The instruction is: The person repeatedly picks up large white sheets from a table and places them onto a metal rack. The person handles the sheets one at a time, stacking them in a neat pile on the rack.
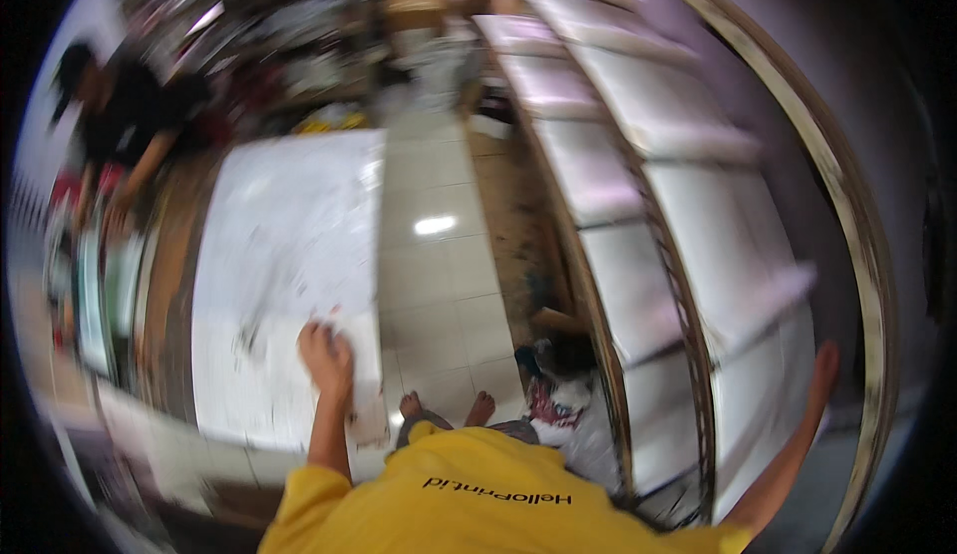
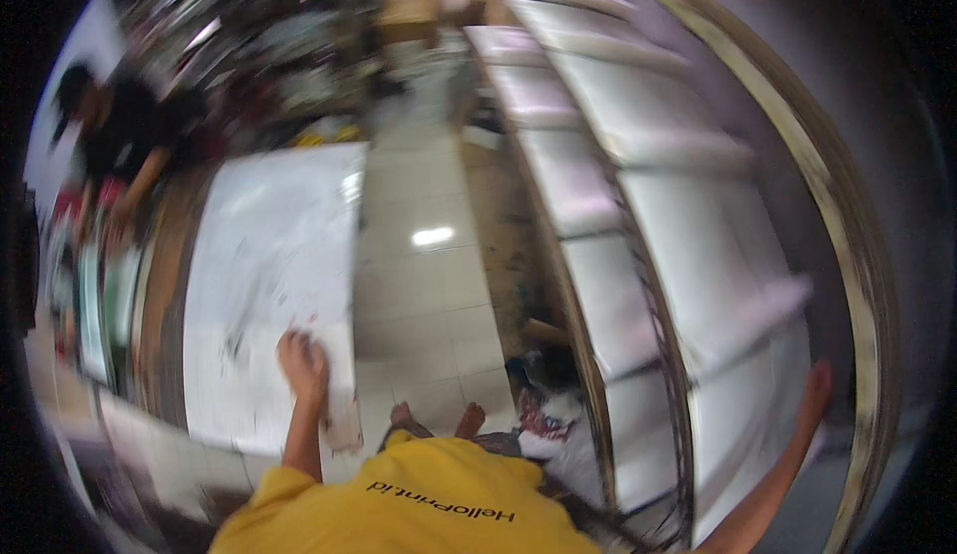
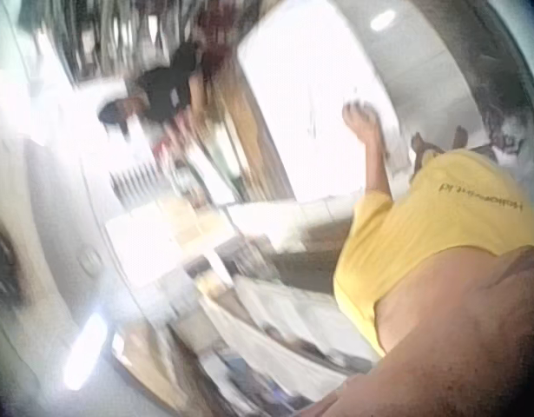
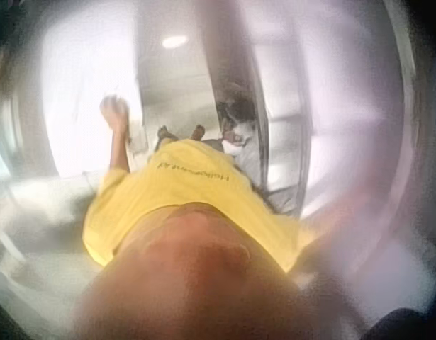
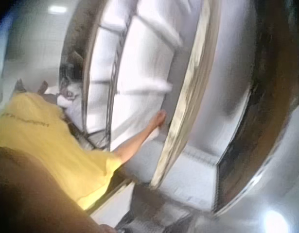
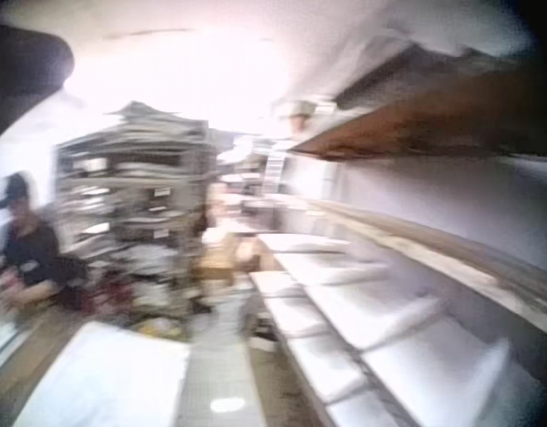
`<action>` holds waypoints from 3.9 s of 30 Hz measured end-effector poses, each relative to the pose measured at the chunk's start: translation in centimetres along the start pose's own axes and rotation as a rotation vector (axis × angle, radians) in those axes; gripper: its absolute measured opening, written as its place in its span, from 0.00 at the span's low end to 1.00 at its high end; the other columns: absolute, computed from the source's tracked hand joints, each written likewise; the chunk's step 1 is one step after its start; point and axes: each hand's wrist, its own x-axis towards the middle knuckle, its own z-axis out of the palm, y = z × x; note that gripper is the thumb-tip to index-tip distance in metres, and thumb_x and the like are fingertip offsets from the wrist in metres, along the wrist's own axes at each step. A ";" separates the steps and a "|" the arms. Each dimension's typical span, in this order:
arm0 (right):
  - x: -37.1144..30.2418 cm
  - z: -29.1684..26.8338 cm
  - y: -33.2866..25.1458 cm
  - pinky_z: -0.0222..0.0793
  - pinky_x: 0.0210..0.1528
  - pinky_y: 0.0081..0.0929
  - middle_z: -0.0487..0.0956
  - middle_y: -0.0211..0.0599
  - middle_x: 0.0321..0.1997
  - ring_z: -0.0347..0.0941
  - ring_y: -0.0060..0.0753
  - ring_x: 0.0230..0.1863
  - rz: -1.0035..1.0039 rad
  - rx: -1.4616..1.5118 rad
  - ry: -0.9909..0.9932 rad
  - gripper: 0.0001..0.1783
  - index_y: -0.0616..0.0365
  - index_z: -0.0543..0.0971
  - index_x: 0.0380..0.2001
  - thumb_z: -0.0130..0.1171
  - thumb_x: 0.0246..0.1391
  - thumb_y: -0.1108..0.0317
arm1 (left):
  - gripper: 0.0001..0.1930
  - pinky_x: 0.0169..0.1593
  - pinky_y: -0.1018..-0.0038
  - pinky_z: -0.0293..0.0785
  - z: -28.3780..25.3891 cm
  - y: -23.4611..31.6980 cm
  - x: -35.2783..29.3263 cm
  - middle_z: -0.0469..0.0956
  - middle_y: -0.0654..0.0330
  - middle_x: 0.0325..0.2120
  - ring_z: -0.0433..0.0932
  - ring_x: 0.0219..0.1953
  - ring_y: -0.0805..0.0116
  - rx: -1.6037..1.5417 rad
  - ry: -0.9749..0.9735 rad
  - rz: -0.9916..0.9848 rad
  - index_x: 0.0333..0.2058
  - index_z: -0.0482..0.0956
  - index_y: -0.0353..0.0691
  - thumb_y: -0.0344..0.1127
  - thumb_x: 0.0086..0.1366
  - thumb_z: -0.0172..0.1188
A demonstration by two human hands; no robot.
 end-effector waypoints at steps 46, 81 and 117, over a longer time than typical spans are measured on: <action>-45.1 33.3 -66.2 0.71 0.44 0.26 0.80 0.39 0.43 0.76 0.30 0.43 -0.495 0.704 -1.515 0.16 0.62 0.76 0.49 0.58 0.60 0.66 | 0.15 0.57 0.53 0.65 -20.9 -34.9 7.4 0.75 0.51 0.51 0.71 0.56 0.53 0.662 -0.034 -0.523 0.47 0.77 0.40 0.32 0.61 0.51; -44.3 33.1 -69.2 0.72 0.43 0.34 0.79 0.44 0.41 0.77 0.37 0.40 -0.420 1.066 -1.390 0.28 0.60 0.68 0.57 0.50 0.64 0.49 | 0.09 0.37 0.59 0.72 -10.3 -8.4 7.6 0.74 0.46 0.30 0.74 0.33 0.46 -0.194 -0.539 0.254 0.37 0.75 0.29 0.21 0.57 0.55; -27.2 -11.8 -9.0 0.69 0.35 0.30 0.78 0.35 0.31 0.73 0.29 0.31 0.575 -0.232 0.373 0.11 0.61 0.75 0.38 0.57 0.53 0.68 | 0.13 0.52 0.55 0.68 4.2 1.6 6.4 0.69 0.43 0.47 0.68 0.49 0.45 0.027 -0.290 0.231 0.43 0.74 0.27 0.31 0.66 0.50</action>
